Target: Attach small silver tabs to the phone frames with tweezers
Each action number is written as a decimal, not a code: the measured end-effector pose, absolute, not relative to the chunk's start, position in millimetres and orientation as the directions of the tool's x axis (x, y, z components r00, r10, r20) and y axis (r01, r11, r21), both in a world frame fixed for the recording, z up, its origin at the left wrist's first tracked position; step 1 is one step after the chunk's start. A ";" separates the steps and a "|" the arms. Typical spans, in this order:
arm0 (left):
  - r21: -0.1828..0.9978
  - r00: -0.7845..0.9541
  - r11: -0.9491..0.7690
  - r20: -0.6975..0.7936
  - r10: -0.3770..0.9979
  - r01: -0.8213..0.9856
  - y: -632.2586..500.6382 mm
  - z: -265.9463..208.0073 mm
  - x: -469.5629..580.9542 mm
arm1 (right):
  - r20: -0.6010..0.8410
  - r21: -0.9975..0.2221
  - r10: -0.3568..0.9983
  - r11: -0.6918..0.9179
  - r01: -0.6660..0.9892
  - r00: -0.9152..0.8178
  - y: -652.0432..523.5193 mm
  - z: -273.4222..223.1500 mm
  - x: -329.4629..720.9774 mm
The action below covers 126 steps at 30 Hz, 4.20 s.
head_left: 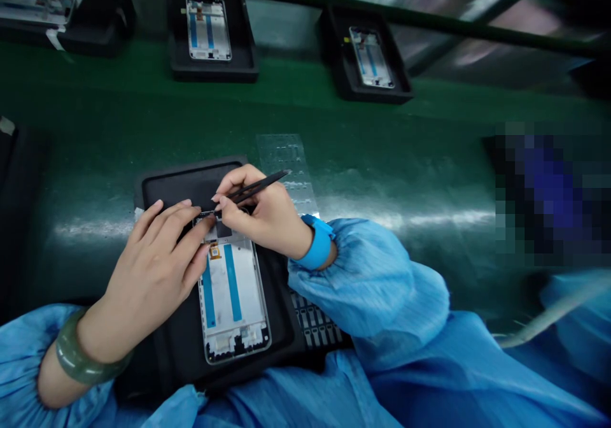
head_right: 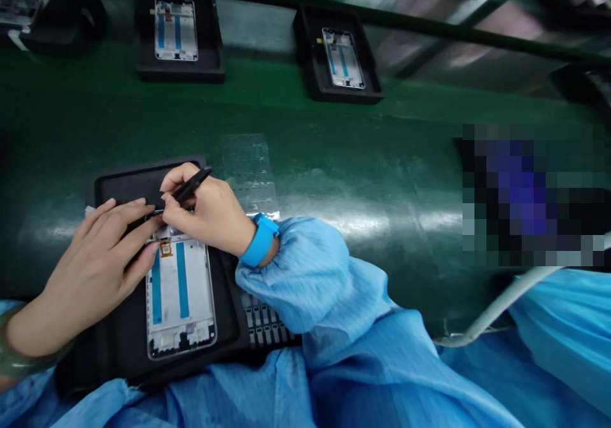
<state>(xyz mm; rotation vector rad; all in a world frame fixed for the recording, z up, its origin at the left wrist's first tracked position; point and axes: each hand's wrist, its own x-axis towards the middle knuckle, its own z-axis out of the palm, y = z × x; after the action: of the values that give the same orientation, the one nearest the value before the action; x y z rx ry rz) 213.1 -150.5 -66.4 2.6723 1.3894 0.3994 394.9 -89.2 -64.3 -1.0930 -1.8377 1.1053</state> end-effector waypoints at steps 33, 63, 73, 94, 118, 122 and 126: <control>0.222 0.545 -0.578 0.194 0.816 0.785 -150.7 -68.3 212.4 | 0.201 -0.871 0.910 0.335 0.358 -0.364 -93.8 -64.2 393.5; 0.205 0.558 -0.589 0.193 0.807 0.782 -151.6 -67.5 212.3 | 0.272 -0.798 0.876 0.437 0.416 -0.399 -96.6 -66.7 393.6; 0.214 0.548 -0.582 0.200 0.812 0.784 -151.2 -67.6 212.6 | 0.244 -0.865 0.913 0.357 0.353 -0.326 -97.8 -66.8 392.4; 0.186 0.555 -0.590 0.207 0.805 0.786 -151.9 -67.2 213.2 | 0.401 -0.676 0.819 0.567 0.471 -0.412 -98.7 -65.3 394.2; 0.212 0.560 -0.589 0.185 0.808 0.780 -151.1 -66.9 213.1 | 0.314 -0.759 0.896 0.435 0.484 -0.313 -102.9 -66.3 389.8; 0.211 0.549 -0.582 0.197 0.813 0.786 -151.6 -65.9 213.6 | 0.334 -0.726 0.904 0.428 0.539 -0.268 -104.7 -66.1 389.2; 0.214 0.548 -0.580 0.193 0.814 0.786 -152.2 -65.4 214.1 | 0.323 -0.756 0.907 0.419 0.503 -0.270 -101.7 -64.4 391.6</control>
<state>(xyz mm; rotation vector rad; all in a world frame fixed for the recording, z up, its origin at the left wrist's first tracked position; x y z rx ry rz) 214.1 -152.2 -65.4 2.6726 1.3868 0.4146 391.6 -101.7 -64.4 -1.1976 -1.9182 0.6770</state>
